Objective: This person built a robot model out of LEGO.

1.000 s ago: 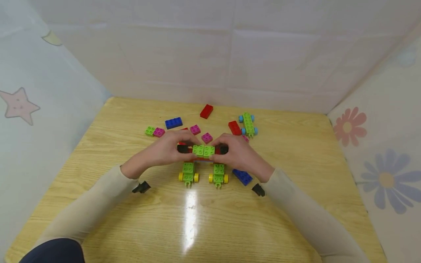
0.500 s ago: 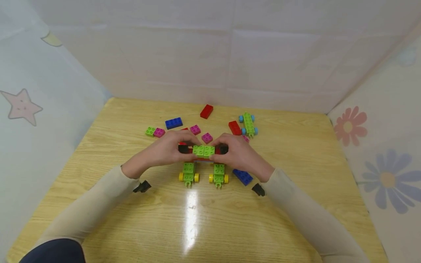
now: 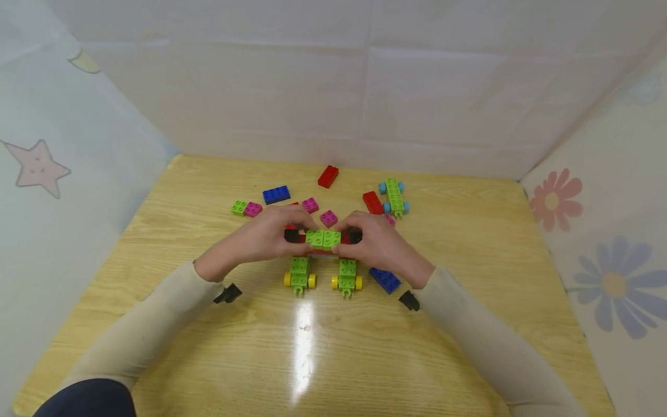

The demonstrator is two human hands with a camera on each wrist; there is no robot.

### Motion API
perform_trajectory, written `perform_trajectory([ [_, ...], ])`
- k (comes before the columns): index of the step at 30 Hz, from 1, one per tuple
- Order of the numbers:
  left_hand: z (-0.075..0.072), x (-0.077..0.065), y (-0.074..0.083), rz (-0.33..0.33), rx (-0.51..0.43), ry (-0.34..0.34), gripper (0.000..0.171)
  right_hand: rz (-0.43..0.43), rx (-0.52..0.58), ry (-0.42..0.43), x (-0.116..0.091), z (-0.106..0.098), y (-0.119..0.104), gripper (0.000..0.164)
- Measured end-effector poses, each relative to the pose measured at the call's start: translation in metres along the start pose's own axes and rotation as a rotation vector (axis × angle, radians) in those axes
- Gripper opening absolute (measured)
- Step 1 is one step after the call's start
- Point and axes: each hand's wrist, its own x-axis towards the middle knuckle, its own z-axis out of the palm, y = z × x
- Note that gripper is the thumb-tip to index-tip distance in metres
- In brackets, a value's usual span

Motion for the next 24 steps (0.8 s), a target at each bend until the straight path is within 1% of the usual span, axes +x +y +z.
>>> perform_trajectory([
  [5,-0.0018,0.0017,0.003,0.019,0.056,-0.006,0.031,0.004,-0.004,-0.001,0.0007,0.0001,0.0003,0.037],
  [13,-0.0036,0.0041,0.0071,0.053,0.099,-0.034,0.026,0.003,-0.007,-0.005,0.0015,0.0009,0.0015,0.038],
  [17,-0.0036,0.0051,0.0064,0.049,0.096,-0.041,0.026,0.001,-0.007,0.0,0.0014,0.001,0.0018,0.038],
  [24,-0.0033,0.0072,0.0037,0.029,0.063,-0.044,0.025,-0.006,-0.001,0.011,0.0007,0.0013,0.0027,0.038],
])
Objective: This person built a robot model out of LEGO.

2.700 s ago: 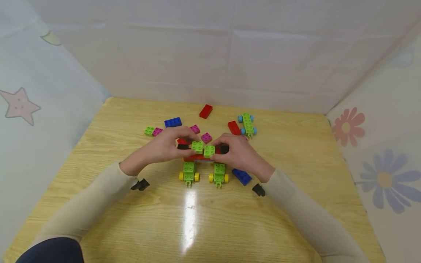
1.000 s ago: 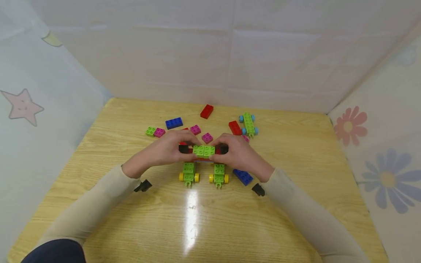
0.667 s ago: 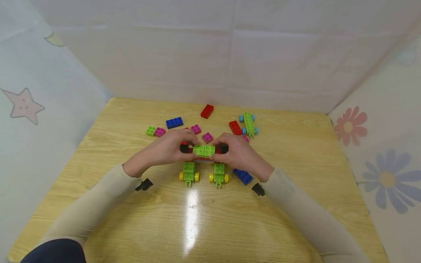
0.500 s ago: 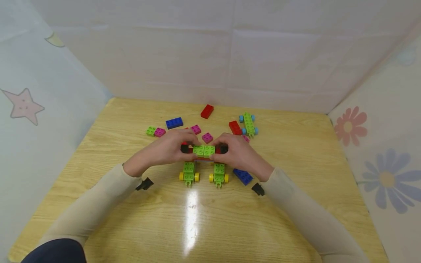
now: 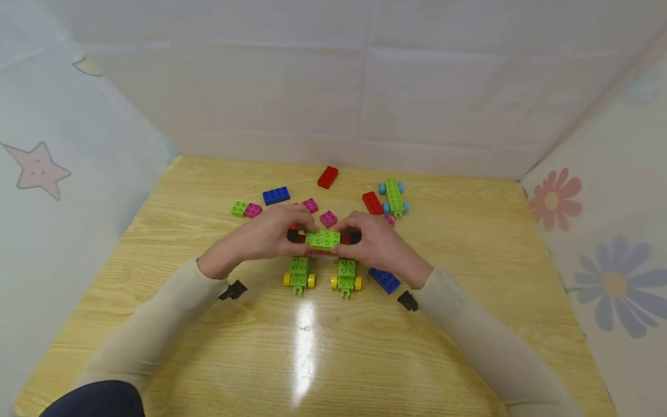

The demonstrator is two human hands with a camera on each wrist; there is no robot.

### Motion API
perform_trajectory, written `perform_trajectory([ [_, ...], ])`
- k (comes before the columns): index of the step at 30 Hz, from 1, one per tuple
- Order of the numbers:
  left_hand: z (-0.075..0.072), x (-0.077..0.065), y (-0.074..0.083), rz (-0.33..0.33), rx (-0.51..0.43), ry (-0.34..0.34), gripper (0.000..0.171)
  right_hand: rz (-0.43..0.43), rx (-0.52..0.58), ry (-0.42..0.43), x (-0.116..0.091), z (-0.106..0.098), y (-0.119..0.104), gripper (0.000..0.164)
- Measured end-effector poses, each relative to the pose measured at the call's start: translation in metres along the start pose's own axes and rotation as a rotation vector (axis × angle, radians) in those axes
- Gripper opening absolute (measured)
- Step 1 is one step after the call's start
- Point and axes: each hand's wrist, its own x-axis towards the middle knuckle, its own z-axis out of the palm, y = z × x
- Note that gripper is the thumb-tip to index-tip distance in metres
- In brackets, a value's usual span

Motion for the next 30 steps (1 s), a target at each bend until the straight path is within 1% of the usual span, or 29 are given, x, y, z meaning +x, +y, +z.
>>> perform_trajectory([
  [9,0.005,-0.005,0.004,-0.009,-0.002,0.032,0.028,-0.014,0.011,0.011,-0.001,0.001,0.001,0.036],
  [17,0.012,-0.009,-0.001,-0.014,-0.03,0.076,0.03,-0.012,0.012,0.019,-0.001,0.002,0.002,0.038],
  [25,0.016,-0.009,-0.004,-0.011,-0.057,0.1,0.032,-0.006,0.015,0.021,-0.002,0.002,0.003,0.039],
  [27,0.017,-0.01,-0.006,-0.019,-0.079,0.108,0.034,-0.004,0.017,0.022,-0.002,0.002,0.004,0.039],
  [30,0.02,-0.013,-0.011,-0.048,-0.109,0.12,0.037,-0.004,0.022,0.012,-0.001,0.004,0.004,0.039],
])
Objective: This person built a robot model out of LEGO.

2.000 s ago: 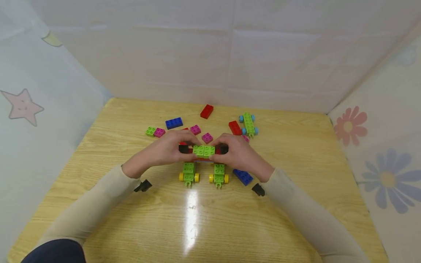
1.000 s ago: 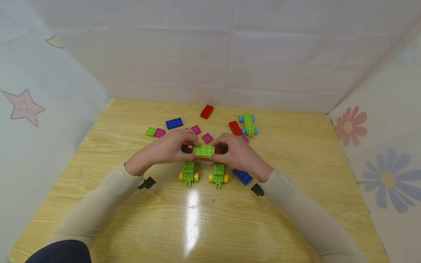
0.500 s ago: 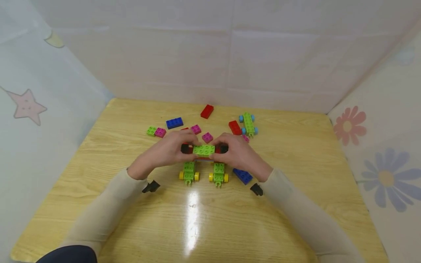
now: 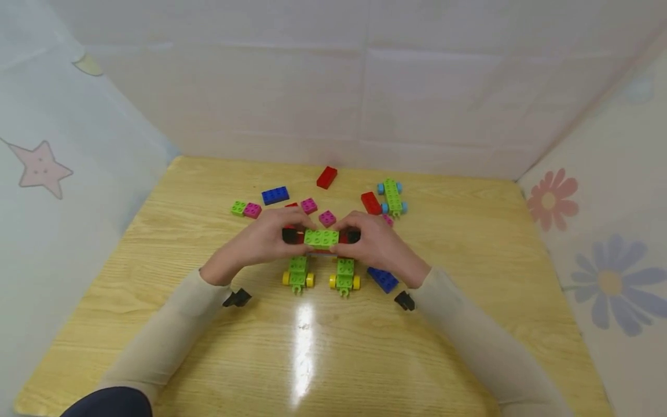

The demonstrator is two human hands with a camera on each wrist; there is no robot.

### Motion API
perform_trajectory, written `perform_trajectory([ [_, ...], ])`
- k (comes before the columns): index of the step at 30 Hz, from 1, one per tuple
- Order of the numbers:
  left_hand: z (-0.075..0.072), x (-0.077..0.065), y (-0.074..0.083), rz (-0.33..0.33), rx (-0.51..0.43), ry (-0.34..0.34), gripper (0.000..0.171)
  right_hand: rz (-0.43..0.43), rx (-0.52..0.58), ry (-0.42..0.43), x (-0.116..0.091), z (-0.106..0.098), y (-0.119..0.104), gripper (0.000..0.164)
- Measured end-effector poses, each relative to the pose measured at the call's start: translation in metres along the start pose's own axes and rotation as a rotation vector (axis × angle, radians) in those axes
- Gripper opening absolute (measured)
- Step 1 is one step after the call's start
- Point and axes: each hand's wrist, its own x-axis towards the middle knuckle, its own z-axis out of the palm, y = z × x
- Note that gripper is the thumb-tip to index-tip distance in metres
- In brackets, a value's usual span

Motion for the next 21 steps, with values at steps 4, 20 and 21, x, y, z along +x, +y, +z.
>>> perform_trajectory([
  [4,0.003,-0.002,-0.006,-0.034,-0.029,0.014,0.039,0.003,0.004,-0.005,0.0,0.0,-0.001,0.04],
  [20,-0.004,-0.023,-0.023,-0.142,-0.122,0.052,0.038,0.019,0.03,-0.03,0.011,0.009,-0.013,0.037],
  [21,-0.005,-0.023,-0.023,-0.141,-0.12,0.053,0.037,0.022,0.033,-0.033,0.012,0.01,-0.014,0.037],
])
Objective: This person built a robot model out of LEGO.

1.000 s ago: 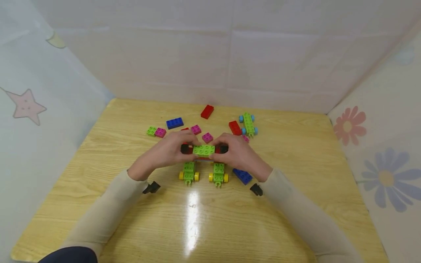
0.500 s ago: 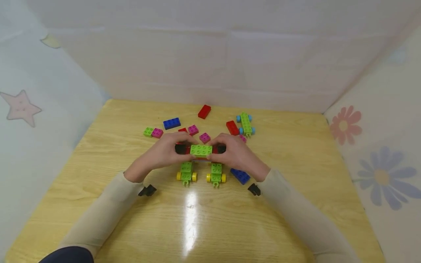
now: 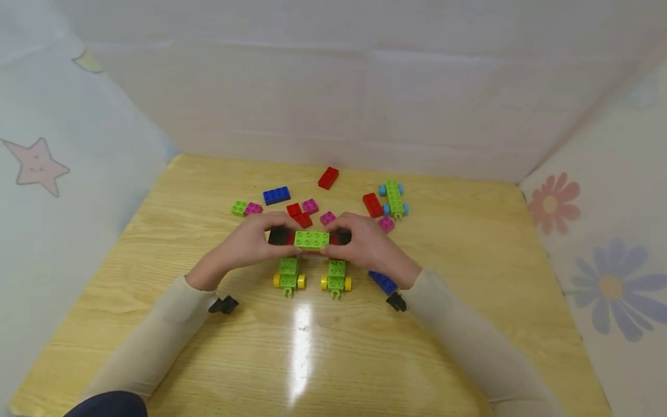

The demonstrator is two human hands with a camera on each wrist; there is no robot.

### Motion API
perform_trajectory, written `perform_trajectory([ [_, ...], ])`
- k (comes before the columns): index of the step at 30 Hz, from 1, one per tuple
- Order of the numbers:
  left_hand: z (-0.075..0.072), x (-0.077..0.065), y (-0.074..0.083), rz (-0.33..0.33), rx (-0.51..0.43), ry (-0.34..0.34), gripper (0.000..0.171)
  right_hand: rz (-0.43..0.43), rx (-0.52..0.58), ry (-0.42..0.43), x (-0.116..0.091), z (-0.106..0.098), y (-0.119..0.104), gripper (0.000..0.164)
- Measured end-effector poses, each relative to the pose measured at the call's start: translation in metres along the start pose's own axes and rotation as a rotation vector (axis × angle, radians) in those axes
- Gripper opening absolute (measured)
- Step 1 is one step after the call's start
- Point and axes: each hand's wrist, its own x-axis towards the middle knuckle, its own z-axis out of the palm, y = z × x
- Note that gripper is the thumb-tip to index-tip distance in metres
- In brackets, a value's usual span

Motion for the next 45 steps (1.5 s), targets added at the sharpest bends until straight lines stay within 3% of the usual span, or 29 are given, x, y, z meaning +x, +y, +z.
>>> perform_trajectory([
  [15,-0.003,-0.003,-0.002,0.024,0.023,-0.015,0.035,0.032,-0.056,-0.082,0.004,-0.003,-0.003,0.05],
  [28,-0.007,-0.006,-0.003,0.019,0.025,-0.034,0.037,-0.004,0.01,-0.049,-0.003,0.001,0.007,0.045],
  [45,-0.012,-0.006,-0.004,0.002,0.037,-0.047,0.037,-0.028,0.011,-0.014,-0.004,-0.001,0.009,0.038],
])
